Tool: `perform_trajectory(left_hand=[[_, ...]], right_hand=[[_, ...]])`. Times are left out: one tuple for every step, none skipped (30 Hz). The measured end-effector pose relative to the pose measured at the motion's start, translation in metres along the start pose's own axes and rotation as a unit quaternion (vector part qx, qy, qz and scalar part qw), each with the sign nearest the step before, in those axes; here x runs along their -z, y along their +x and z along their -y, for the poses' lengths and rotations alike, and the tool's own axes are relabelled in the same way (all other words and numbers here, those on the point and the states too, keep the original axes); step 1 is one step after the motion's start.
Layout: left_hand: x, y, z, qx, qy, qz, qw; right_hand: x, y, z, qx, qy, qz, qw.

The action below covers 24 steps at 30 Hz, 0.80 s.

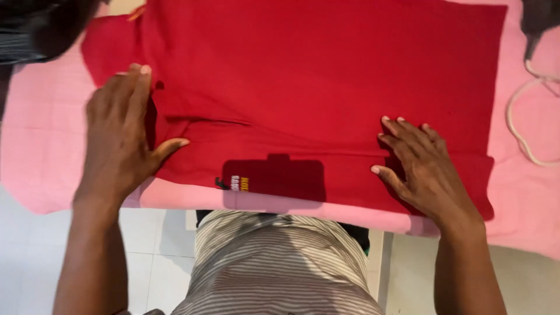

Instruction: The person irons a red polo shirt on a pink ironing board using a steam iron. They smooth the fabric with their hands, iron the main body and sleeves, and then fold the shirt neatly into a compact rectangle.

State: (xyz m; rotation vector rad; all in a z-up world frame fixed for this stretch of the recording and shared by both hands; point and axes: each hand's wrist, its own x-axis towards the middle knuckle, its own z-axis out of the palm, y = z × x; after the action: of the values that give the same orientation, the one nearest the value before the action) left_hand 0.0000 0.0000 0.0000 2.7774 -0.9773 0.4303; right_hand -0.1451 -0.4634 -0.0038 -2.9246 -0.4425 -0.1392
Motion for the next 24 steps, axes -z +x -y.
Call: perform_trajectory(left_hand=[[-0.003, 0.005, 0.003, -0.003, -0.044, -0.006, 0.999], [-0.006, 0.01, 0.006, -0.006, -0.088, -0.013, 0.996], [-0.003, 0.012, 0.007, -0.002, -0.087, -0.01, 0.996], [-0.001, 0.015, 0.008, -0.013, -0.094, -0.011, 0.995], [0.0, 0.019, 0.008, -0.025, -0.102, -0.013, 0.994], [0.004, 0.025, 0.01, -0.021, -0.103, -0.011, 0.994], [0.008, 0.032, 0.011, -0.017, -0.158, 0.01, 0.987], [0.012, 0.04, 0.012, -0.014, -0.213, 0.03, 0.977], [0.019, 0.05, 0.01, -0.01, -0.213, 0.03, 0.977], [0.027, 0.059, 0.008, 0.01, -0.245, 0.061, 0.967], [0.036, 0.067, 0.007, 0.032, -0.277, 0.091, 0.956], [0.03, 0.074, 0.011, 0.036, -0.276, 0.091, 0.956], [0.025, 0.08, 0.015, 0.027, -0.28, 0.079, 0.956], [0.02, 0.087, 0.018, 0.018, -0.284, 0.067, 0.956], [0.015, 0.089, 0.022, 0.021, -0.282, 0.067, 0.957], [0.01, 0.092, 0.026, 0.027, -0.283, 0.076, 0.956], [0.004, 0.095, 0.03, 0.032, -0.283, 0.085, 0.955], [0.009, 0.092, 0.03, 0.034, -0.281, 0.085, 0.955], [0.014, 0.089, 0.031, 0.073, -0.351, 0.103, 0.928], [0.018, 0.086, 0.031, 0.111, -0.418, 0.12, 0.893], [0.023, 0.081, 0.032, 0.114, -0.417, 0.119, 0.894], [0.027, 0.076, 0.033, 0.097, -0.513, 0.139, 0.842], [0.032, 0.071, 0.033, 0.078, -0.602, 0.157, 0.779], [0.033, 0.066, 0.033, 0.081, -0.601, 0.156, 0.779]], right_hand=[[0.001, 0.007, 0.001, -0.007, 0.031, 0.019, 0.999], [0.001, 0.014, 0.002, -0.014, 0.062, 0.038, 0.997], [0.004, 0.02, 0.007, -0.011, 0.064, 0.041, 0.997], [0.007, 0.026, 0.012, -0.021, 0.065, 0.054, 0.996], [0.011, 0.031, 0.016, -0.032, 0.063, 0.067, 0.995], [0.007, 0.034, 0.02, -0.03, 0.064, 0.07, 0.995], [0.003, 0.037, 0.022, -0.018, 0.067, 0.055, 0.996], [-0.001, 0.04, 0.025, -0.007, 0.07, 0.039, 0.997], [0.001, 0.045, 0.033, -0.004, 0.071, 0.041, 0.997], [0.002, 0.05, 0.04, -0.011, 0.056, 0.054, 0.997], [0.002, 0.056, 0.049, -0.016, 0.043, 0.066, 0.997], [0.003, 0.062, 0.052, -0.013, 0.045, 0.067, 0.997], [0.004, 0.068, 0.054, -0.008, 0.062, 0.09, 0.994], [0.005, 0.074, 0.057, -0.004, 0.079, 0.113, 0.99], [0.007, 0.084, 0.062, 0.0, 0.081, 0.113, 0.99], [0.01, 0.093, 0.066, 0.01, 0.085, 0.125, 0.988], [0.012, 0.102, 0.07, 0.02, 0.088, 0.136, 0.987], [0.013, 0.115, 0.079, 0.023, 0.089, 0.135, 0.986], [0.015, 0.128, 0.087, 0.04, 0.088, 0.129, 0.987], [0.017, 0.14, 0.096, 0.057, 0.087, 0.122, 0.987], [0.018, 0.155, 0.104, 0.06, 0.089, 0.123, 0.987], [0.018, 0.17, 0.113, 0.066, 0.146, 0.134, 0.978], [0.019, 0.185, 0.122, 0.07, 0.202, 0.145, 0.966], [0.007, 0.196, 0.125, 0.072, 0.203, 0.146, 0.966]])
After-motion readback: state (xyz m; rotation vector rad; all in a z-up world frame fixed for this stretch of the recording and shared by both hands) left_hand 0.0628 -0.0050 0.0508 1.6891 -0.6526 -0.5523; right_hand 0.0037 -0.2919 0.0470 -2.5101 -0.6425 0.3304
